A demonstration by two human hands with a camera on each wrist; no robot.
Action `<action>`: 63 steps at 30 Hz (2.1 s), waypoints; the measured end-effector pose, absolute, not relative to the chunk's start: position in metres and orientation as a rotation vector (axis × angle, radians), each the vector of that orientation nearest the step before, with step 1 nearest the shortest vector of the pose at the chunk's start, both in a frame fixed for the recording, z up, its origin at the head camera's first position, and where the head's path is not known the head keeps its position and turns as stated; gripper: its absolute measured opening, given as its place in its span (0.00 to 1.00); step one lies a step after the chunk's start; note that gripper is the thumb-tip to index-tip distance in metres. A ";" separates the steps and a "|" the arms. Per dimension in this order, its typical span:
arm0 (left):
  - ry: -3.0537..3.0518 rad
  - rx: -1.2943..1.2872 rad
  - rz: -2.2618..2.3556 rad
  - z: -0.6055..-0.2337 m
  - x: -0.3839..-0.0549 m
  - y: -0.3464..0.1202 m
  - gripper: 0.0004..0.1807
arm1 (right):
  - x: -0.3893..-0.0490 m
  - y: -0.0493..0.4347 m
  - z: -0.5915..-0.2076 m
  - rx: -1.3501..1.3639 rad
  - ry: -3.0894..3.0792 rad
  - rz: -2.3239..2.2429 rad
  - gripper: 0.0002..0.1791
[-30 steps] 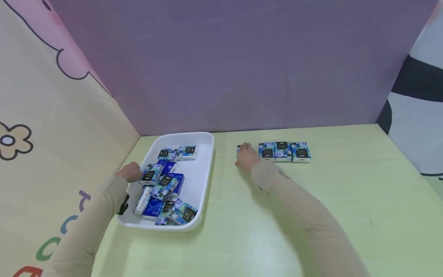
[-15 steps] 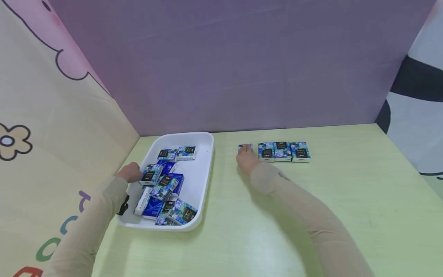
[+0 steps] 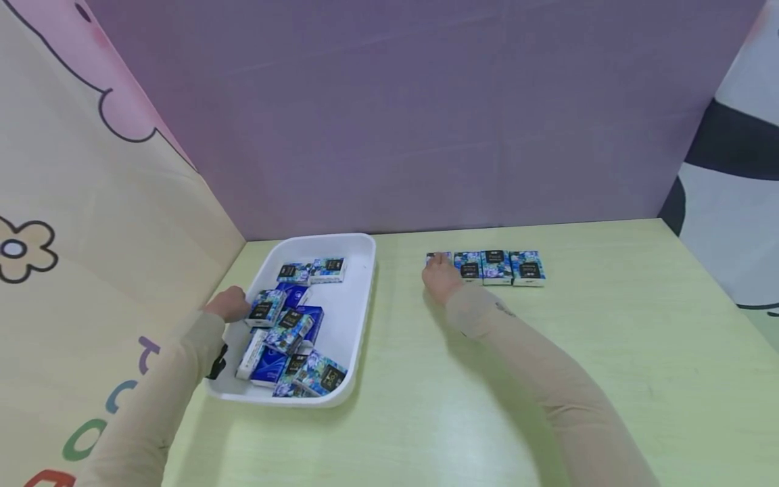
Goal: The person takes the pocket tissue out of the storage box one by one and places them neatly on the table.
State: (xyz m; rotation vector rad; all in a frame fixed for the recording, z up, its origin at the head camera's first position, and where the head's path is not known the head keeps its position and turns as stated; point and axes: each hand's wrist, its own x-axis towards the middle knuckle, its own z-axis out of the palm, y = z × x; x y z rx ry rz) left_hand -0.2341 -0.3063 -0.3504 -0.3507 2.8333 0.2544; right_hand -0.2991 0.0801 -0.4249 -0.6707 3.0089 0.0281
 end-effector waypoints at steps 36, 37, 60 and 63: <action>2.837 -0.383 0.271 -0.350 -0.233 -0.304 0.17 | -0.300 0.088 -0.419 -0.671 2.977 -0.059 0.25; 2.836 -0.386 0.272 -0.350 -0.233 -0.303 0.17 | -0.300 0.088 -0.418 -0.676 2.977 -0.062 0.25; 2.843 -0.351 0.243 -0.352 -0.232 -0.305 0.17 | -0.274 0.069 -0.394 -0.902 3.033 -0.252 0.25; 2.851 -0.337 0.234 -0.350 -0.232 -0.305 0.17 | -0.261 0.059 -0.384 -1.032 3.085 -0.242 0.24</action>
